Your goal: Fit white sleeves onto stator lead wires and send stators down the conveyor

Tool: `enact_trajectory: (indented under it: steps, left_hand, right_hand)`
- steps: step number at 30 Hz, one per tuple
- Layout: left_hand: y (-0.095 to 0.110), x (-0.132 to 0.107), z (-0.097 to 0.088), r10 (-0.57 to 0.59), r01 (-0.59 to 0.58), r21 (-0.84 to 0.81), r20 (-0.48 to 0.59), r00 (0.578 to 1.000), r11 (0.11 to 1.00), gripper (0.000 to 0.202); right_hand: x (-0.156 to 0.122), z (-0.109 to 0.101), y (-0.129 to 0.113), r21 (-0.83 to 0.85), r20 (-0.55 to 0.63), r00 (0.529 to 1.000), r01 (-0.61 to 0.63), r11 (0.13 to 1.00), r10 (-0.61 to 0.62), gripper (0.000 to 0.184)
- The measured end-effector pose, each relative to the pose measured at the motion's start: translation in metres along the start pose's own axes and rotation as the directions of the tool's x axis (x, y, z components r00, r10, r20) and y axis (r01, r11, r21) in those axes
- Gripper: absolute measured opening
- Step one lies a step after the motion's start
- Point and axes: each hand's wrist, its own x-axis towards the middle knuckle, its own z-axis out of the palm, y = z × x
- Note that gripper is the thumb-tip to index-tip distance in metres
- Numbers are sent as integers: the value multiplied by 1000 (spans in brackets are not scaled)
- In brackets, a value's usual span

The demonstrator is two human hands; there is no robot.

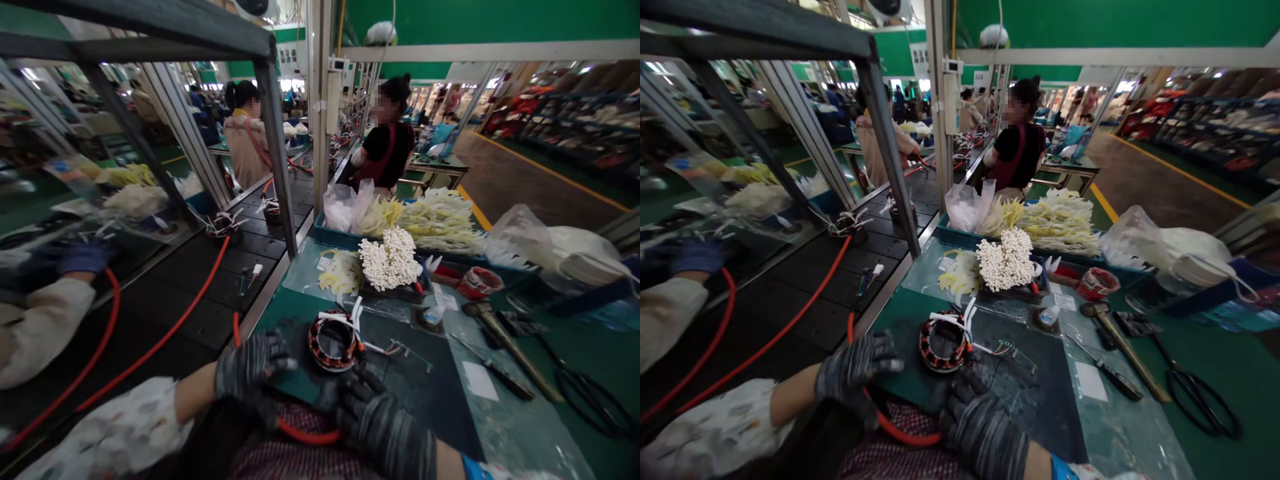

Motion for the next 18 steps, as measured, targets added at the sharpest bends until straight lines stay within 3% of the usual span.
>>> enact_trajectory:
  steps: [3, 5, 7, 10, 14, 16, 18]
  left_hand:
    - [-21, 49, -6, 55, -49, 133, -39, 998, 990, 61]
    - [-30, 72, 0, 154, -134, 231, -71, 986, 964, 33]
    - [-28, 82, 12, 217, -175, 280, -127, 968, 944, 21]
    - [-12, 83, 21, 177, -127, 271, -172, 969, 954, 19]
    - [-2, 89, -2, 183, -136, 251, -175, 967, 958, 23]
    - [-8, 97, -19, 208, -175, 223, -135, 969, 959, 23]
    - [-16, 107, -28, 116, -108, 158, -42, 992, 982, 22]
  right_hand:
    - [-8, 11, 2, 1, 39, 998, -42, 999, 42, 7]
    - [-13, 9, 4, 20, 43, 998, -40, 999, 39, 7]
    - [-19, 4, 10, 32, 25, 998, -54, 998, 54, 8]
    - [-28, -10, 31, 64, 5, 995, -102, 993, 102, 11]
    - [-20, -42, 70, 145, 48, 999, -24, 989, 17, 20]
    - [-1, -52, 86, 94, 7, 997, 70, 993, -71, 31]
    - [22, -52, 100, -22, -40, 992, 119, 993, -120, 36]
